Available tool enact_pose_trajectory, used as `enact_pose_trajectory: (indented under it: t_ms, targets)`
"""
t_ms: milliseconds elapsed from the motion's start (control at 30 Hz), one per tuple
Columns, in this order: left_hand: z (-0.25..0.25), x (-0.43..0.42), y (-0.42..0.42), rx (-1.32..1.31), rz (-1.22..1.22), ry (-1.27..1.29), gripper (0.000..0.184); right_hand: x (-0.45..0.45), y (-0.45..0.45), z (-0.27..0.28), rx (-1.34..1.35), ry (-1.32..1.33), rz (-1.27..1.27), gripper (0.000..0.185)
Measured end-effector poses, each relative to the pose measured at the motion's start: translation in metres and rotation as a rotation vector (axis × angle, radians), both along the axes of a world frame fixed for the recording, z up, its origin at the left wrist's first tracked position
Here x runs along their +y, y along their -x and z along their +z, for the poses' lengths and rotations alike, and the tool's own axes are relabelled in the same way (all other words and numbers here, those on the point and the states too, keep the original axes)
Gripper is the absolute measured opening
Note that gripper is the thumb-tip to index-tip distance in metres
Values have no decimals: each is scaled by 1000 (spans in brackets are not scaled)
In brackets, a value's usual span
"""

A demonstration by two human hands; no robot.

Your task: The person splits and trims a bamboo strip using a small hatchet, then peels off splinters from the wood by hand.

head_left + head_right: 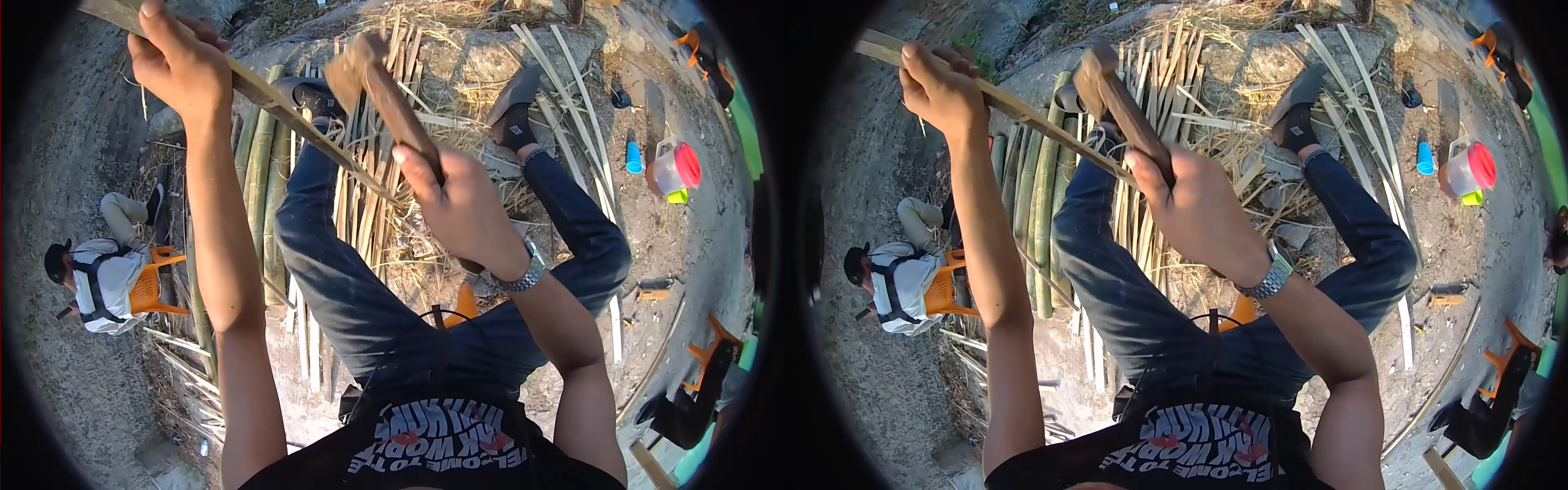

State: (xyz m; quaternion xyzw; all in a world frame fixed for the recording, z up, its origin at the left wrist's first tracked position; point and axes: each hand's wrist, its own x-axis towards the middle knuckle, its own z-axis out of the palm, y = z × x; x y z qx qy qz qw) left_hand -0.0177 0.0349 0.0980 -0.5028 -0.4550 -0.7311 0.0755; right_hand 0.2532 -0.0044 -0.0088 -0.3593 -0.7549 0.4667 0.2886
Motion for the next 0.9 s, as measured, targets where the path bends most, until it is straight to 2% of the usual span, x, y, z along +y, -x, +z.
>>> enact_pose_trajectory:
  t_ms: [67,100,167,200,233,267,300,333,367,400,467,533,600,633,733,767,800,833,900]
  targets:
    - [3,5,3,4,-17,-37,41,3,9,39,330,91,-96,43]
    - [3,5,3,18,0,-43,41,-2,16,32,332,94,-92,43]
    - [2,6,-2,38,10,-38,41,-19,28,-6,443,-83,-169,35]
    - [4,7,-3,57,18,-40,41,-21,23,-50,107,-30,-5,32]
    - [4,3,-3,3,5,-16,42,-29,20,-100,-88,-25,-10,35]
    - [2,-1,-5,6,2,-32,42,-27,9,-154,1,60,44,41]
    - [1,-3,-6,37,8,-51,46,-18,-6,-161,-305,541,111,45]
    - [3,-3,-5,72,13,-73,50,-13,-10,-160,-291,518,102,45]
    - [4,-6,-4,75,-27,-89,41,-15,-16,-152,-242,307,82,46]
    - [5,-5,-3,61,-8,-78,41,-21,-23,-141,-208,117,82,48]
    - [2,-5,-5,104,-67,-60,39,-16,-14,-62,-114,219,18,39]
    - [3,3,-4,56,-81,-58,39,-14,-3,-2,266,122,-68,38]
    - [3,4,-11,66,-53,-64,39,-14,3,30,464,126,-119,38]
    - [3,4,-17,68,-60,-61,39,-18,12,24,601,140,-116,37]
    - [8,-5,-27,44,-69,-23,40,-7,-6,-27,-168,245,144,42]
    - [6,-9,-24,51,-99,-29,40,-6,-6,-26,-192,546,124,47]
    - [6,-10,-18,60,-131,-32,41,-3,-11,-22,-186,538,120,47]
    - [5,-9,-9,59,-190,-37,42,-1,-20,-15,-20,549,80,46]
    - [4,-11,-22,55,-138,-14,43,-12,-23,23,343,620,-31,43]
